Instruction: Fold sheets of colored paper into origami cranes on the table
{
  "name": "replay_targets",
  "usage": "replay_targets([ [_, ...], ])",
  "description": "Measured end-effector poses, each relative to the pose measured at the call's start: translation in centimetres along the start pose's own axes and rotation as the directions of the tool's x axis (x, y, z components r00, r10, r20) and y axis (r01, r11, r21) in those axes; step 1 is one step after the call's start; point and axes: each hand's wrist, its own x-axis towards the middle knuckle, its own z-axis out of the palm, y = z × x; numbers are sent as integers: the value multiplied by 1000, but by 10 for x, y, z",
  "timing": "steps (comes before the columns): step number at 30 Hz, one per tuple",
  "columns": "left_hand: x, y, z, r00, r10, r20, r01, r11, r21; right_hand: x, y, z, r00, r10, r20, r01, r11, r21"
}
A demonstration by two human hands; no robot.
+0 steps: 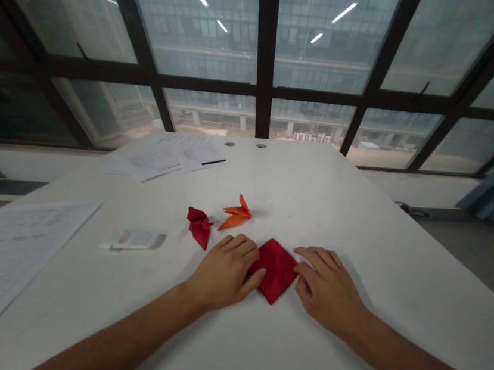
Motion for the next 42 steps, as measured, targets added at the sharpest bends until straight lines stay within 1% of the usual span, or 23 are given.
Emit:
replay_targets([
  [2, 0, 1, 4, 999, 40, 2, -40, 999, -32, -1, -2, -1, 994, -101, -31, 102, 994, 50],
  [3, -1, 0, 6, 998, 67, 1, -67, 996, -57, -1, -3, -1, 987, -158, -26, 160, 984, 84],
  [5, -2, -2, 11, 993, 118, 0, -118, 989, -93, -1, -5, -2, 969, -245, 22, 238, 958, 161],
  [6, -3, -3, 12, 990, 139, 13, -137, 985, -105, -1, -6, -2, 964, -261, 59, 245, 949, 199],
  [8, -3, -5, 15, 987, 152, 51, -144, 981, -128, 0, -7, -3, 963, -239, 128, 200, 946, 256],
  [10, -3, -6, 15, 988, 139, 72, -127, 981, -147, 1, -8, -2, 968, -191, 163, 140, 949, 283],
  [15, -3, -5, 18, 994, 88, 72, -76, 985, -156, 2, -8, 1, 976, -165, 143, 113, 942, 315],
  [20, -5, -7, 21, 998, 50, 48, -43, 990, -137, 3, -10, -3, 980, -139, 143, 83, 936, 341],
  [26, -5, -5, 17, 995, 25, 93, -12, 991, -132, 6, -11, -5, 977, -118, 175, 49, 932, 359],
  [33, -5, -5, 15, 993, 1, 118, 16, 990, -143, 5, -9, 1, 971, -114, 211, 34, 936, 350],
  [36, -4, -6, 14, 990, -8, 144, 29, 989, -146, 6, -6, 6, 973, -137, 185, 67, 937, 343],
  [40, -1, -8, 13, 985, -3, 173, 28, 989, -144, 8, 0, 11, 962, -177, 210, 99, 937, 335],
  [42, -1, -9, 13, 985, -2, 172, 27, 989, -146, 6, 3, 13, 961, -192, 198, 121, 938, 324],
])
